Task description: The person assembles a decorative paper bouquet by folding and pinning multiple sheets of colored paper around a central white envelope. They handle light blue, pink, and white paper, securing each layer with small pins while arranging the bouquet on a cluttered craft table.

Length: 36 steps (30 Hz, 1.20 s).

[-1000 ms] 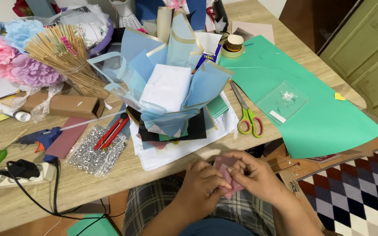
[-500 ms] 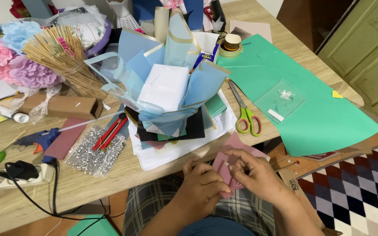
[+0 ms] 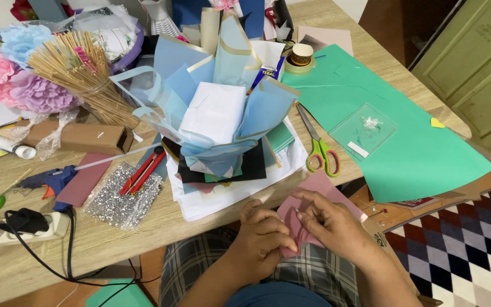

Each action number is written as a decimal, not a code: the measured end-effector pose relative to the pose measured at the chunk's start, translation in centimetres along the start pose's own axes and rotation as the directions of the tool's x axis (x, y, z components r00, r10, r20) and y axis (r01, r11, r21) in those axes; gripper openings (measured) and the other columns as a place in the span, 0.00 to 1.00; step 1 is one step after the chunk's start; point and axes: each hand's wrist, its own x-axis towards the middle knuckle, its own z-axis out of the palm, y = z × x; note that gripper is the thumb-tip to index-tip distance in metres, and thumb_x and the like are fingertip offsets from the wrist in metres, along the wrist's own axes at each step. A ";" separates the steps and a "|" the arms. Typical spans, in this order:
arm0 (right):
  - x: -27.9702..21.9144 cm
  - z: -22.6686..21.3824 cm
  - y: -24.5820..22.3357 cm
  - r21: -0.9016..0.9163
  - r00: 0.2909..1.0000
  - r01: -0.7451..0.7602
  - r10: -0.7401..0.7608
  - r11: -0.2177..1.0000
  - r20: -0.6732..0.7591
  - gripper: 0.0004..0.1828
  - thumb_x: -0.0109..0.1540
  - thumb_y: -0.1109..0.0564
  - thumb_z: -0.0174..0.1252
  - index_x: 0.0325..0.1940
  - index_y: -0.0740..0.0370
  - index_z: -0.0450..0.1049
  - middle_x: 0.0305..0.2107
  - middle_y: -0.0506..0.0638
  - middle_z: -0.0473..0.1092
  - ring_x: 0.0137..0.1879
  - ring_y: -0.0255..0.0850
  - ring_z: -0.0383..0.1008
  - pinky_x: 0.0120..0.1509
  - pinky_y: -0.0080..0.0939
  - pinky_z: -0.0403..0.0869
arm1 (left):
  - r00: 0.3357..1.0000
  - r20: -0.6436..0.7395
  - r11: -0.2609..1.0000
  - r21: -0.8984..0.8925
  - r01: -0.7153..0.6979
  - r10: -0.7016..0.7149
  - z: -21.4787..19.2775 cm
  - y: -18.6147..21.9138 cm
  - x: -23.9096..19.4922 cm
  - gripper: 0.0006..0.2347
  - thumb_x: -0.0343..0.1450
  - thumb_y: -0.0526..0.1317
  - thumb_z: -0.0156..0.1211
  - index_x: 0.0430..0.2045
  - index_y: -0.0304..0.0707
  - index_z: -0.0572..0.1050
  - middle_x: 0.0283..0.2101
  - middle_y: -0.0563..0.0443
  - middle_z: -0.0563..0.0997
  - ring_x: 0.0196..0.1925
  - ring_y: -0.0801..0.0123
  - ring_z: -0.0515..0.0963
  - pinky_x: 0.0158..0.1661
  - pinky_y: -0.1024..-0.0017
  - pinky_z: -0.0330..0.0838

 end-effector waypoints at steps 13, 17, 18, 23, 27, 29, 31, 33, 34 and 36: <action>0.4 0.4 0.8 0.112 0.991 -0.064 0.050 0.992 0.120 0.31 0.63 0.62 0.59 0.71 0.50 0.67 0.25 0.43 0.73 0.32 0.34 0.74 0.41 0.36 0.74 | 0.988 0.152 0.997 -0.074 0.024 -0.012 0.1 -0.9 -0.9 0.08 0.75 0.33 0.58 0.31 0.55 0.78 0.34 0.62 0.76 0.49 0.63 0.75 0.70 0.50 0.42; 0.2 0.1 -0.5 0.172 1.000 0.000 0.004 0.985 -0.026 0.26 0.62 0.55 0.63 0.65 0.54 0.72 0.23 0.42 0.72 0.30 0.30 0.72 0.37 0.31 0.73 | 0.998 0.033 0.993 -0.102 0.052 -0.049 0.1 -0.8 -0.6 0.05 0.77 0.39 0.58 0.32 0.57 0.76 0.34 0.64 0.77 0.46 0.64 0.77 0.69 0.51 0.47; 0.0 -0.4 -1.2 0.172 1.000 0.000 0.004 0.985 -0.024 0.26 0.62 0.55 0.63 0.65 0.54 0.72 0.23 0.42 0.72 0.30 0.30 0.72 0.37 0.31 0.73 | 0.998 0.032 0.993 -0.102 0.053 -0.050 0.0 -0.7 -0.5 0.05 0.77 0.39 0.58 0.32 0.57 0.76 0.34 0.64 0.77 0.46 0.64 0.77 0.69 0.51 0.47; -1.0 -2.4 -4.3 0.039 0.956 -0.265 0.257 0.964 0.139 0.42 0.58 0.42 0.64 0.75 0.43 0.60 0.27 0.41 0.76 0.33 0.31 0.75 0.33 0.33 0.72 | 0.999 -0.050 0.997 0.069 -0.017 0.021 -0.1 -0.6 -0.4 0.05 0.74 0.34 0.54 0.33 0.51 0.74 0.38 0.60 0.75 0.46 0.63 0.76 0.68 0.49 0.46; -1.7 -1.5 -2.5 0.199 0.991 -0.078 0.053 0.977 0.124 0.41 0.59 0.51 0.66 0.75 0.46 0.60 0.24 0.42 0.76 0.29 0.31 0.75 0.25 0.30 0.71 | 0.997 -0.072 0.996 0.087 -0.024 0.030 -0.1 0.3 0.1 0.06 0.75 0.32 0.55 0.31 0.49 0.72 0.40 0.58 0.76 0.48 0.62 0.78 0.68 0.52 0.46; -1.9 -1.0 -1.1 0.253 0.998 -0.009 -0.008 0.968 0.067 0.37 0.60 0.58 0.65 0.73 0.51 0.61 0.25 0.44 0.76 0.34 0.32 0.78 0.30 0.30 0.78 | 0.992 -0.106 0.995 0.075 -0.062 0.069 0.1 0.4 0.2 0.05 0.77 0.34 0.52 0.31 0.46 0.73 0.44 0.55 0.81 0.48 0.62 0.80 0.68 0.56 0.47; -1.8 -1.0 -1.6 0.267 0.999 -0.015 0.003 0.964 0.043 0.35 0.60 0.58 0.64 0.72 0.51 0.63 0.25 0.43 0.75 0.32 0.32 0.76 0.32 0.30 0.77 | 0.991 -0.092 0.993 0.083 -0.085 0.092 0.2 0.5 0.0 0.06 0.78 0.36 0.51 0.29 0.46 0.71 0.46 0.55 0.81 0.51 0.62 0.79 0.69 0.55 0.47; -1.6 -0.8 -1.6 0.282 1.000 -0.021 0.018 0.959 0.015 0.33 0.61 0.59 0.63 0.71 0.51 0.65 0.24 0.42 0.73 0.31 0.31 0.73 0.35 0.31 0.75 | 0.990 -0.074 0.990 0.088 -0.111 0.117 0.3 0.6 -0.1 0.08 0.79 0.37 0.50 0.28 0.46 0.69 0.48 0.56 0.82 0.53 0.62 0.78 0.69 0.55 0.47; -1.4 -0.6 -1.3 0.370 0.999 0.035 -0.038 0.928 0.001 0.33 0.62 0.62 0.62 0.71 0.55 0.62 0.25 0.45 0.73 0.33 0.33 0.75 0.39 0.32 0.77 | 0.988 -0.058 0.984 0.115 -0.139 0.146 0.3 0.7 -0.1 0.08 0.79 0.36 0.50 0.28 0.45 0.68 0.49 0.55 0.82 0.53 0.61 0.77 0.69 0.55 0.48; -1.2 -0.6 -1.1 0.452 0.995 0.093 -0.095 0.887 -0.018 0.33 0.62 0.64 0.60 0.71 0.60 0.60 0.26 0.47 0.73 0.35 0.35 0.77 0.42 0.34 0.78 | 0.984 -0.041 0.976 0.141 -0.169 0.176 0.2 0.8 -0.1 0.09 0.80 0.36 0.50 0.27 0.44 0.68 0.50 0.54 0.83 0.54 0.60 0.77 0.68 0.56 0.49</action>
